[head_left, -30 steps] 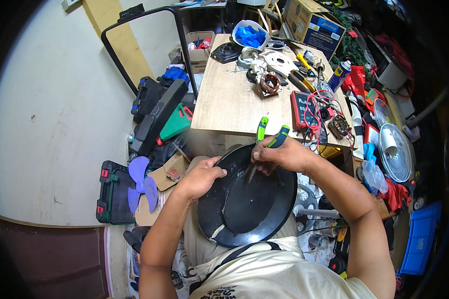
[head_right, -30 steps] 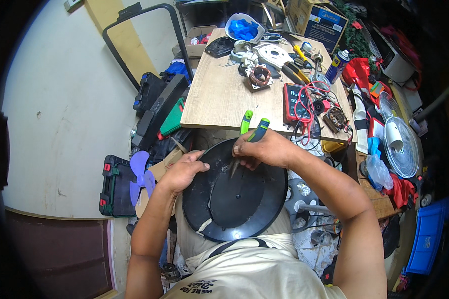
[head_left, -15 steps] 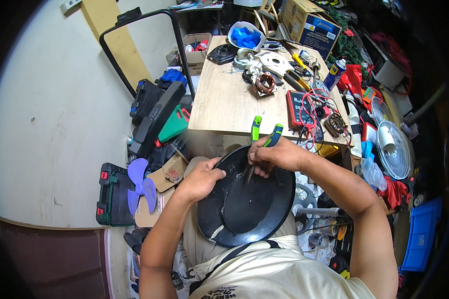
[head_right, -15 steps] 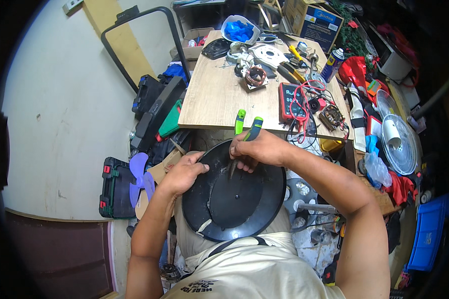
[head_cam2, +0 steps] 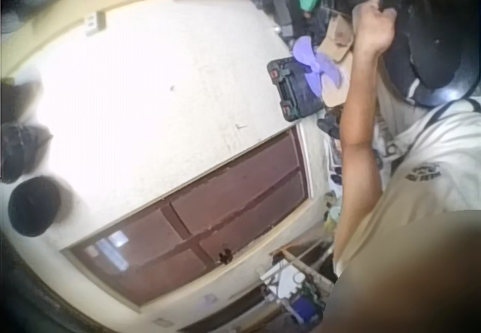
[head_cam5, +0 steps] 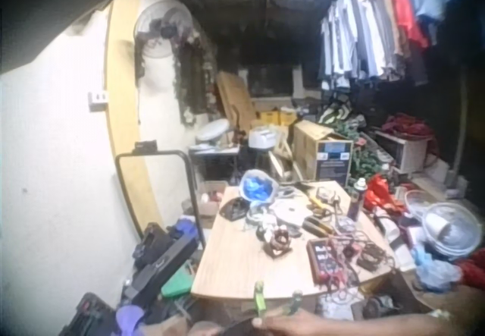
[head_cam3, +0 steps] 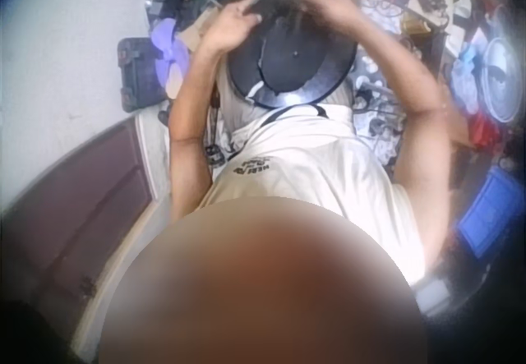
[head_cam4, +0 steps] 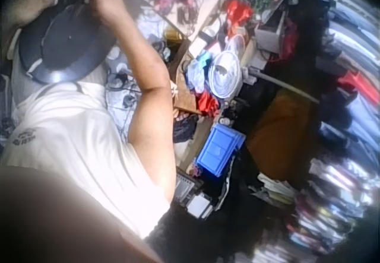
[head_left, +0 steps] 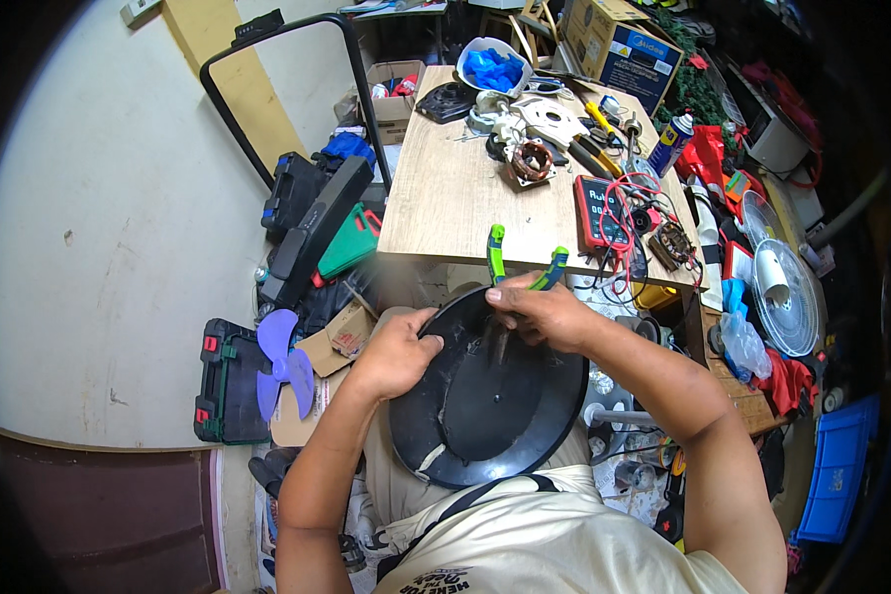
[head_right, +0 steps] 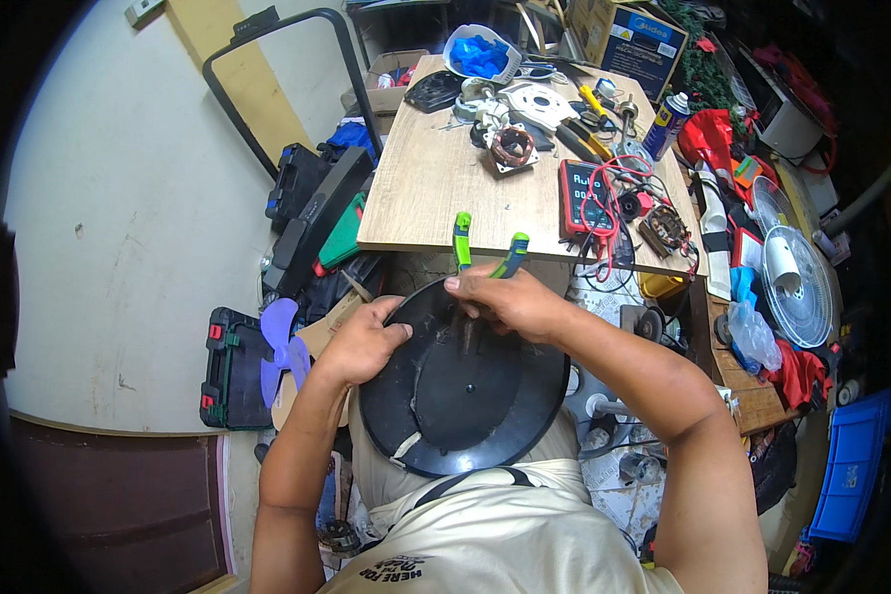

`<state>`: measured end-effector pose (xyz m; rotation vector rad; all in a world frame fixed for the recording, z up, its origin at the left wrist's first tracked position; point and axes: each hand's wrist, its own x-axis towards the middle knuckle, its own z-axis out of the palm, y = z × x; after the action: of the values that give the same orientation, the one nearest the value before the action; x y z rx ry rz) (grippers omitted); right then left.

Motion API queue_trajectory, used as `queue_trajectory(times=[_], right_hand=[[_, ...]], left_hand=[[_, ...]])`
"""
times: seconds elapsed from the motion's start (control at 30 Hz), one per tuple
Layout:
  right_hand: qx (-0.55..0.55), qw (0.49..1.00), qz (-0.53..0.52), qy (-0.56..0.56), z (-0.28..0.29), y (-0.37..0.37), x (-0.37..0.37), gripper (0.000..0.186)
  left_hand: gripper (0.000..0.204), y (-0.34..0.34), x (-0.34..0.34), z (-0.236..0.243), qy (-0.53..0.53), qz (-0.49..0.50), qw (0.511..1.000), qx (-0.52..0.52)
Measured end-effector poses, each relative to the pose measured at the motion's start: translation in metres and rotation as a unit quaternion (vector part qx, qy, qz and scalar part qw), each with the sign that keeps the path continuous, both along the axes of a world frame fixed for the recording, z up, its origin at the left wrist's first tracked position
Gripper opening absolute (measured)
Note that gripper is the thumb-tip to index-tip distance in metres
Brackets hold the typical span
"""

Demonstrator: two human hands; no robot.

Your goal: The person disassembles a black plastic fan housing using a screwdriver and pliers, then uses a multimeter to test the internal wiring and components. The person manipulates wires and connectors while seated at a cluttered workbench.

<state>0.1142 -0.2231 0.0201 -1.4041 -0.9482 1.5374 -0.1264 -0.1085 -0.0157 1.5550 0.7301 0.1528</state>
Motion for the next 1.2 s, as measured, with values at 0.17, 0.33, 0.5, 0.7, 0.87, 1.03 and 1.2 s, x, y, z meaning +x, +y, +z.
queue_trajectory(times=[0.17, 0.33, 0.5, 0.7, 0.87, 1.03, 1.2], right_hand=[[0.016, 1.000, 0.001, 0.018, -0.001, -0.007, 0.005, 0.050], [0.011, 0.999, 0.005, 0.033, -0.004, -0.015, 0.008, 0.049], [0.089, 0.995, 0.039, -0.029, -0.007, -0.031, 0.013, 0.049], [0.129, 0.991, 0.034, -0.018, -0.014, -0.043, 0.012, 0.045], [0.172, 0.985, 0.027, -0.003, -0.018, -0.047, 0.006, 0.043], [0.335, 0.918, 0.010, -0.214, -0.019, -0.059, 0.007, 0.044], [0.329, 0.898, -0.270, -0.114, -0.030, -0.092, 0.040, 0.039]], left_hand=[[0.037, -0.011, 0.001, 0.003, -0.032, 0.005, 0.998, 0.049], [0.036, -0.025, -0.001, 0.025, 0.039, 0.006, 0.986, 0.162], [0.034, -0.044, -0.005, 0.042, 0.053, 0.023, 0.977, 0.206], [0.034, -0.050, -0.007, 0.042, 0.023, 0.044, 0.972, 0.232], [0.034, -0.048, -0.011, 0.040, 0.039, 0.022, 0.976, 0.213], [0.036, -0.026, -0.017, 0.023, -0.039, 0.062, 0.989, 0.127], [0.043, -0.012, -0.067, -0.008, -0.081, 0.195, 0.976, -0.059]])
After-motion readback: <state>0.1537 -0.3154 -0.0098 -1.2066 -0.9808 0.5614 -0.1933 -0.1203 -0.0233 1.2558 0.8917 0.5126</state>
